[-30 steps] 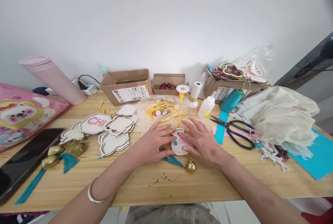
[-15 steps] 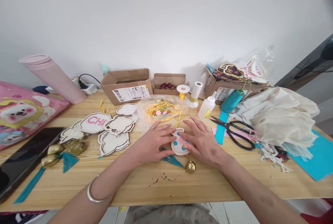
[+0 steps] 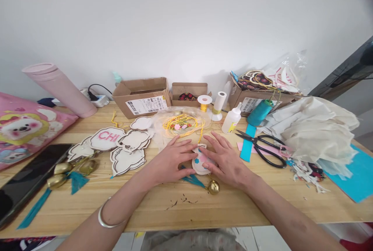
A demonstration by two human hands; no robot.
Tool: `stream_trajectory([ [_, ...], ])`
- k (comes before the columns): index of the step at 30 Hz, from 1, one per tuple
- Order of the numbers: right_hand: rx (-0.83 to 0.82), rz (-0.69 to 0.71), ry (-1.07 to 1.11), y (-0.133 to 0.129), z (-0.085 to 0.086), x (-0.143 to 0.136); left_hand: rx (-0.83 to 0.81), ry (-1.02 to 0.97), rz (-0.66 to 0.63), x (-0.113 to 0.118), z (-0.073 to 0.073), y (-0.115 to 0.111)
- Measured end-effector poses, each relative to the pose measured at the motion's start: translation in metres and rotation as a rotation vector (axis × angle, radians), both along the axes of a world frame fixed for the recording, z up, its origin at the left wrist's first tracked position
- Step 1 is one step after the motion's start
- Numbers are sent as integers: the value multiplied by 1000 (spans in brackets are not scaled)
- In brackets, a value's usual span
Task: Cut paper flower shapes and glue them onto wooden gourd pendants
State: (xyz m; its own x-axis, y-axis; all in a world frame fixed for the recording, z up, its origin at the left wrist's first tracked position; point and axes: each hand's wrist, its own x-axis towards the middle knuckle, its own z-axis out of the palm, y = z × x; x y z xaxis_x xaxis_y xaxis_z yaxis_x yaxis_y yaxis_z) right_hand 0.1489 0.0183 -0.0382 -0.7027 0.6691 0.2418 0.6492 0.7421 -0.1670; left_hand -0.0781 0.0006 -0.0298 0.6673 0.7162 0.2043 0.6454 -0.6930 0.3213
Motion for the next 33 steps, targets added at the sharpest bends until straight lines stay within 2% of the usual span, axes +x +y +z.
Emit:
stream_trajectory([
  [9,79,74,31,0,-3,4,-20,18,17,0,0,0],
  [18,29,67,28,0,-2,5,-14,9,12,0,0,0],
  [33,20,192,-21,0,-3,12,-15,-5,5,-2,1,2],
])
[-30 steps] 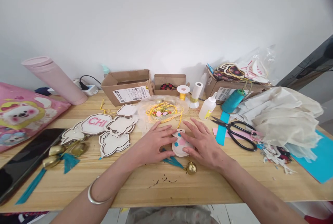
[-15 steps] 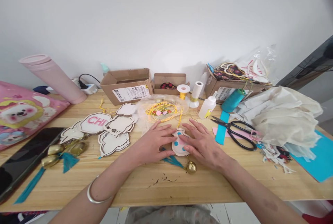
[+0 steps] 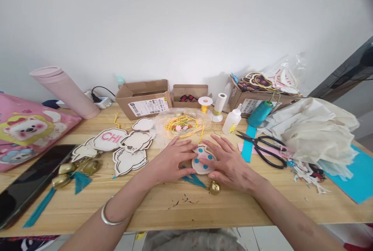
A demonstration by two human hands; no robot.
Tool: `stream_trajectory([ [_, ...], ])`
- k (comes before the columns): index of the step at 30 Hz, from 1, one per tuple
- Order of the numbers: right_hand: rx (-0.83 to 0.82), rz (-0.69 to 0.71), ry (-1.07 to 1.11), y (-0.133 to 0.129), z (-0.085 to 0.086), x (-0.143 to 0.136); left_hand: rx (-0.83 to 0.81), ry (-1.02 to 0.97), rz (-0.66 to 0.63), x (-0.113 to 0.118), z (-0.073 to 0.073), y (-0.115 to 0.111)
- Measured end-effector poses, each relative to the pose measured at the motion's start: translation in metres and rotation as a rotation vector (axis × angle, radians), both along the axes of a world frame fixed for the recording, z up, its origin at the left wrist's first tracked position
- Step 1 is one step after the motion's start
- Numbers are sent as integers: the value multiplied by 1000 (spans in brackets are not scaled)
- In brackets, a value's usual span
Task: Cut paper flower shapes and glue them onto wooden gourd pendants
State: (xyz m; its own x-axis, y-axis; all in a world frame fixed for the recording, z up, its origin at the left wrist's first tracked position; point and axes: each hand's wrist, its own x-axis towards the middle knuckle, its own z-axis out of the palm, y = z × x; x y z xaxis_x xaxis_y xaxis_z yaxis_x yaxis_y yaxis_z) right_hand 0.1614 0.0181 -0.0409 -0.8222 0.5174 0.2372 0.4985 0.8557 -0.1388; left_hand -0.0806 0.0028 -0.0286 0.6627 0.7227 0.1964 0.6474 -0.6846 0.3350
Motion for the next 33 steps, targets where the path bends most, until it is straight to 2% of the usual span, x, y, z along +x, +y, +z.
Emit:
stream_trajectory([
  [7,-73,-42,13,3,2,5,-36,-11,12,-5,-4,2],
  [14,-114,-60,52,6,4,4,-115,16,60,-7,-1,4],
  [19,-132,58,68,4,4,5,-81,17,54,-7,-1,4],
  [25,-124,92,64,3,2,3,-60,-25,58,-8,-5,6],
  [29,-129,83,93,5,-2,1,-48,-143,107,-7,-5,5],
  [33,-88,21,173,5,-3,-2,38,-223,211,-9,0,3],
])
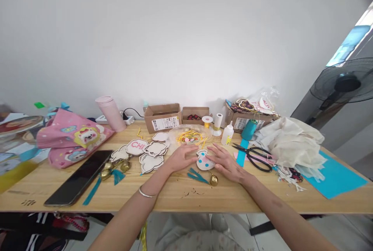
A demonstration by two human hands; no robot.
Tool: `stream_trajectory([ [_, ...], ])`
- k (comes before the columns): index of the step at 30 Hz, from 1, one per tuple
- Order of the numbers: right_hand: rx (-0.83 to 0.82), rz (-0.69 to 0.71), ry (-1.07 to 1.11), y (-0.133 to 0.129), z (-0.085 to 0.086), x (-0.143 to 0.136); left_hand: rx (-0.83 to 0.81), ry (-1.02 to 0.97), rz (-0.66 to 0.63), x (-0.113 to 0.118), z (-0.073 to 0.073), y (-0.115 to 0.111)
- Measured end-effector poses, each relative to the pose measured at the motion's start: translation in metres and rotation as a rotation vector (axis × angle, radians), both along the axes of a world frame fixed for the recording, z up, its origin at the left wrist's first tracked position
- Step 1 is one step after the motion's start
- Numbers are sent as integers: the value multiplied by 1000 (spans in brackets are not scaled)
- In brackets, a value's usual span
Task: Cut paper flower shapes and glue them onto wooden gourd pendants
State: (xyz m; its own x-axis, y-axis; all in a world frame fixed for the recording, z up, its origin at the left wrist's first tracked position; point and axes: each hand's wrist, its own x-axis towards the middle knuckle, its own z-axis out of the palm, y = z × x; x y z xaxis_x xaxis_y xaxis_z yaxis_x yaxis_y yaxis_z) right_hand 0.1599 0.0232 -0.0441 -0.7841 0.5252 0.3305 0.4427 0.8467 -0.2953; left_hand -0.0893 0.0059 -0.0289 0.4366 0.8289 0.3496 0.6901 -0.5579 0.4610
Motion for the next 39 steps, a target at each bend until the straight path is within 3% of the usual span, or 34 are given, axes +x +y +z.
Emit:
stream_trajectory([
  [4,-22,5,-87,-2,6,-4,66,-37,58,-3,1,4],
  [7,-41,22,-156,-2,9,-6,56,-9,14,2,2,2],
  [11,-66,-17,-169,-2,8,-5,61,186,-100,13,13,-20],
  [13,-75,-22,-160,-2,11,-5,44,269,-85,16,16,-36],
  [19,-62,-2,-215,4,19,-10,-69,410,-37,20,-7,-66],
  [22,-22,-7,-241,5,15,-14,-103,413,-17,23,-12,-67],
  [25,3,-14,-240,4,10,-17,-139,394,-23,25,-7,-66],
  [30,-83,-96,-225,3,12,-20,-185,375,-9,26,-1,-63],
  [39,-31,-84,-198,3,2,-26,-196,421,25,30,-11,-60],
])
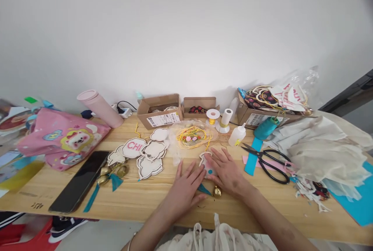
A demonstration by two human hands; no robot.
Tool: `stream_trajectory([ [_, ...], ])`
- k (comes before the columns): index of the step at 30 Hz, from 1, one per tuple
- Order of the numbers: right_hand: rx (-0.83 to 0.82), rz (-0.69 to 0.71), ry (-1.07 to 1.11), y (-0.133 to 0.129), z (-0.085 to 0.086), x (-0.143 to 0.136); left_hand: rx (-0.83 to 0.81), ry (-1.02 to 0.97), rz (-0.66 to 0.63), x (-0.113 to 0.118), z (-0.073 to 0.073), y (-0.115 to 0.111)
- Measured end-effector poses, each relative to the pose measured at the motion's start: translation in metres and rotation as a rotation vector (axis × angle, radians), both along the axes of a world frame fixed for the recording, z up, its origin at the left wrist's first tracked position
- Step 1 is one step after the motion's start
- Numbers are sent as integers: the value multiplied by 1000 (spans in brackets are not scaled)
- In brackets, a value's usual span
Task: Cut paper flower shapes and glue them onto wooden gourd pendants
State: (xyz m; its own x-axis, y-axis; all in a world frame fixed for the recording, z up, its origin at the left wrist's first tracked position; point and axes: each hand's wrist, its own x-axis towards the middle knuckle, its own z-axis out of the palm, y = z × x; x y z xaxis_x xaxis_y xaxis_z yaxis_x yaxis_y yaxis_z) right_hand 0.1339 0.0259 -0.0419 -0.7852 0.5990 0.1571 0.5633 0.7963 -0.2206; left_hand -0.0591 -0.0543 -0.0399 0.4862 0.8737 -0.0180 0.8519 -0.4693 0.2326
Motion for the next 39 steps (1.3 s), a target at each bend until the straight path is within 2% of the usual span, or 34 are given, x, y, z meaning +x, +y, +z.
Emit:
stream_trajectory([
  [4,-34,-11,32,2,-5,0,18,-4,16,4,-3,-2],
  [10,-120,-26,227,6,-4,9,40,-48,21,1,-13,1],
  [14,-123,0,174,5,-2,5,64,-52,20,-1,-18,2],
  [18,-165,-51,195,7,-4,4,82,-59,15,-1,-20,2],
  [23,-260,-65,382,11,1,10,105,-98,15,-1,-19,2],
  [29,-194,-87,253,9,0,5,77,-117,14,-2,-17,2],
  [34,-296,-117,428,10,-1,8,91,-142,31,-1,-16,2],
  [39,-186,-117,336,8,0,5,80,-150,54,1,-13,3],
])
